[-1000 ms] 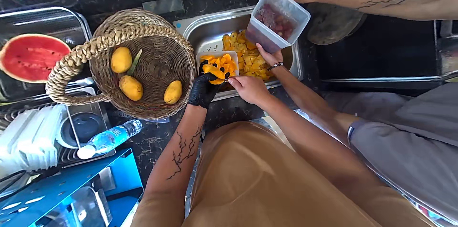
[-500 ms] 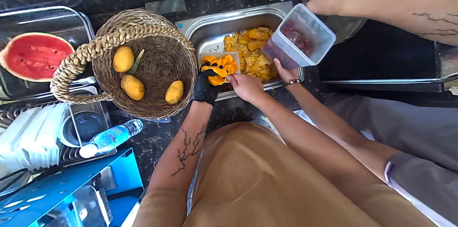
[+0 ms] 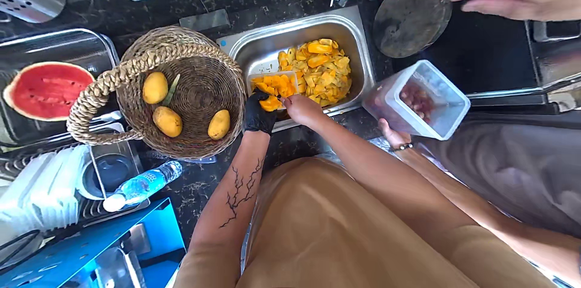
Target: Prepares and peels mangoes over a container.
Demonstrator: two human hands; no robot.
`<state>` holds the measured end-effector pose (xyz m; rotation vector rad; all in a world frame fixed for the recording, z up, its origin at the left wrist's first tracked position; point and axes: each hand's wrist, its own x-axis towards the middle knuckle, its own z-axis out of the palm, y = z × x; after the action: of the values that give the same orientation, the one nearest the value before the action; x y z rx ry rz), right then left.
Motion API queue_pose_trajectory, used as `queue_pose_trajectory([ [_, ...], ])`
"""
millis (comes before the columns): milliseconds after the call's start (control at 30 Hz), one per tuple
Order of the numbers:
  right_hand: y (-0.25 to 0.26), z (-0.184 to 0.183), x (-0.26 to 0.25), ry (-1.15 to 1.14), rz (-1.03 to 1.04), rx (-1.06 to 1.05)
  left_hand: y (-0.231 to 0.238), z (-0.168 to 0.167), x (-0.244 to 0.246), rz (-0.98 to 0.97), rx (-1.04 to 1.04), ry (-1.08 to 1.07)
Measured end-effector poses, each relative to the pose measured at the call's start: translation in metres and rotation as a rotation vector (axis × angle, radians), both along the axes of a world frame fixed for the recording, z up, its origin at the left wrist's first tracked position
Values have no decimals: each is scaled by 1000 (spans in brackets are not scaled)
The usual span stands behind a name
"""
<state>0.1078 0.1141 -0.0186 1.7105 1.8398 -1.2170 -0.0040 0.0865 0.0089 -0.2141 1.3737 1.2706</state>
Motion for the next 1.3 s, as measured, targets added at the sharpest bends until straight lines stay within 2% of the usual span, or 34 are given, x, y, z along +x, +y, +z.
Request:
queue_pose_trajectory([
  [67, 2, 6, 9, -6, -21, -10, -12, -51, -15, -11, 138, -68],
  [100, 3, 8, 16, 20, -44, -8, -15, -65, -21, -28, 184, -98],
  [167, 3, 11, 34, 116, -137, -40, -21, -73, -23, -50, 181, -95],
  [267, -14, 18, 52, 341, -314, -163, -21, -62, -19, -28, 138, -121],
  [333, -33, 40, 48, 453, -293, -87, -18, -51, -21, -23, 153, -229],
  [467, -63, 71, 32, 294, -112, 115, -17, -41, -27, 15, 392, -536],
  [633, -68, 75, 21, 120, 28, 184, -11, -12, -14, -84, 503, -326],
  [700, -69, 67, 21, 100, 48, 179, -11, -7, -9, -127, 540, -333],
  [833, -71, 80, 23, 166, 20, 196, -13, -12, -15, -49, 520, -367],
  [1000, -73, 74, 20, 209, 24, 164, -13, -6, -13, -87, 535, -351],
  [1067, -74, 82, 29, 294, -6, 205, -16, -12, -28, -119, 485, -377],
  [1133, -76, 81, 36, 345, 30, 255, -18, -15, -39, -151, 485, -490],
  [1233, -81, 62, 35, 284, 153, 200, -18, 4, -29, -181, 457, -612],
  [1300, -82, 67, 37, 270, 160, 209, -19, 10, -27, -174, 431, -624],
])
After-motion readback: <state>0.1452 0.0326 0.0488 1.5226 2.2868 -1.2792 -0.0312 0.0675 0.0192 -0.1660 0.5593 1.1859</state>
